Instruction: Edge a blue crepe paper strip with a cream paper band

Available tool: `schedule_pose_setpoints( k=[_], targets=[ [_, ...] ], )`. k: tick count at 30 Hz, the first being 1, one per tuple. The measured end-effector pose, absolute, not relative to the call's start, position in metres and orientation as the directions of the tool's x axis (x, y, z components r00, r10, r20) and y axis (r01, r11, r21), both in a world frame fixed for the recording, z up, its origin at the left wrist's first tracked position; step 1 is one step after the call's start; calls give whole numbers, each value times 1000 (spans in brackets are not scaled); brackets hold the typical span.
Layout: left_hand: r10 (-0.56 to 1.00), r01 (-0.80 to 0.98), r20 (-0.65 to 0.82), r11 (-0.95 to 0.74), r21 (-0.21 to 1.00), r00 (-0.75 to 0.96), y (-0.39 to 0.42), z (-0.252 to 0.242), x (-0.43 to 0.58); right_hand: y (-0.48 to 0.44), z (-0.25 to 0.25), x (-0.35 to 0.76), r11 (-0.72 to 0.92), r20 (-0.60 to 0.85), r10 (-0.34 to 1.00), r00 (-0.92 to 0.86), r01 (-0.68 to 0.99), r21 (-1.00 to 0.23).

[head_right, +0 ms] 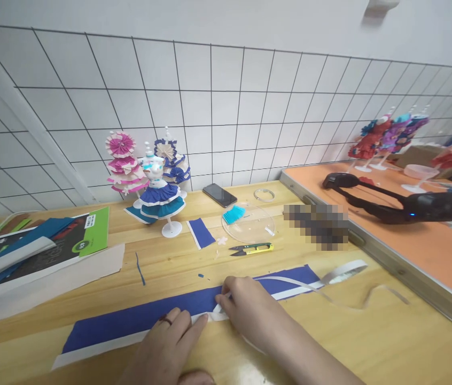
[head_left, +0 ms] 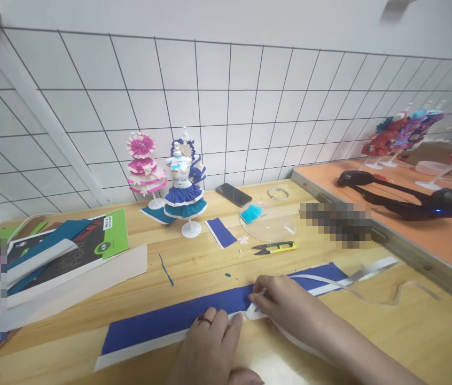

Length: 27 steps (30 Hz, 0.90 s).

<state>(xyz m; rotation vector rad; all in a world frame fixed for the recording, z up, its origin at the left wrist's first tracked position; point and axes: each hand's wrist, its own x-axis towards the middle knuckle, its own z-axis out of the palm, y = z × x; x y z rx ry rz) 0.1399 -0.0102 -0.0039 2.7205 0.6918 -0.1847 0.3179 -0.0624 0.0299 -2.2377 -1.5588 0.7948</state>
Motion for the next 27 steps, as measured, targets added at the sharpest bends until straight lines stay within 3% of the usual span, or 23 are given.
schedule_pose_setpoints(
  k=[16, 23, 27],
  targets=[
    [427, 447, -131, -860, 247, 895, -10, -8, 138, -92, 29, 338, -527, -345, 847, 405, 728, -439],
    [418, 432, -118, -887, 160, 901, -11, -7, 143, -103, 21, 340, -552, -313, 833, 456, 650, -522],
    [420, 420, -26, -902, 99, 907, -10, -10, 144, -112, 14, 346, -567, -336, 820, 462, 587, -577]
  ],
)
